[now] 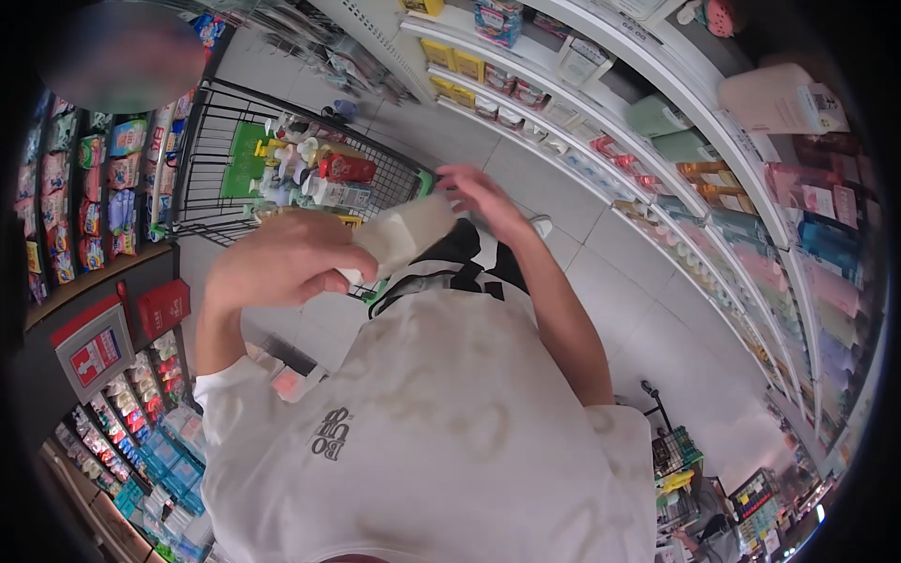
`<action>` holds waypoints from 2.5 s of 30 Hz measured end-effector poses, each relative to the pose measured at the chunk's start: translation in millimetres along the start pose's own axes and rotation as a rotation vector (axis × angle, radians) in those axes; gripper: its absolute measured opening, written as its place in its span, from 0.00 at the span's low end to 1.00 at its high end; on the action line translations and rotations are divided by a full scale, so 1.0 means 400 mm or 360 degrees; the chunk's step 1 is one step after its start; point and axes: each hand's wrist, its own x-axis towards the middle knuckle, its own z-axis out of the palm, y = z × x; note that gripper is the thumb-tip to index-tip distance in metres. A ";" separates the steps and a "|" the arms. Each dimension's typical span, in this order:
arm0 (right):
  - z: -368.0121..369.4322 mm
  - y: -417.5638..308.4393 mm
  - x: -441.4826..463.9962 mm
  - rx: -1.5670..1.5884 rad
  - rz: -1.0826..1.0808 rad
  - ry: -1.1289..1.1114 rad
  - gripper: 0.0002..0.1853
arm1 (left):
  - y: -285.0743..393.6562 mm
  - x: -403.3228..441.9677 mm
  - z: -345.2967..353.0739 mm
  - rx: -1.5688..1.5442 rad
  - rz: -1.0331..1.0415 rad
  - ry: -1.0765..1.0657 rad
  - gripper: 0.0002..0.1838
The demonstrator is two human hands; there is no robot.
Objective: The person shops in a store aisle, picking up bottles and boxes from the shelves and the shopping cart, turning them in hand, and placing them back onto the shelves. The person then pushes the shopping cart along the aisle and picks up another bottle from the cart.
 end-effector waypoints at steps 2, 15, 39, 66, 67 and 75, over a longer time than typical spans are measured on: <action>0.019 0.019 -0.006 -0.0003 0.0033 -0.0355 0.25 | 0.024 0.037 -0.007 0.0079 0.0111 -0.0151 0.12; -0.034 -0.134 -0.237 -0.0238 -0.0074 -0.0520 0.51 | -0.056 0.212 -0.077 -0.0797 0.0325 -0.0162 0.31; -0.129 -0.270 -0.431 0.0103 -0.0533 0.0468 0.33 | -0.004 0.483 0.281 -0.1972 0.0228 0.1105 0.25; -0.236 -0.348 -0.482 -0.0065 -0.0739 0.0391 0.36 | 0.204 0.643 0.244 -0.2038 0.0401 0.1203 0.36; -0.230 -0.348 -0.477 -0.0085 -0.0726 0.0395 0.36 | 0.221 0.641 0.235 -0.1810 0.0392 0.1220 0.43; -0.161 -0.354 -0.424 -0.0140 -0.0716 0.0373 0.37 | 0.234 0.605 0.169 -0.1579 0.0323 0.1331 0.53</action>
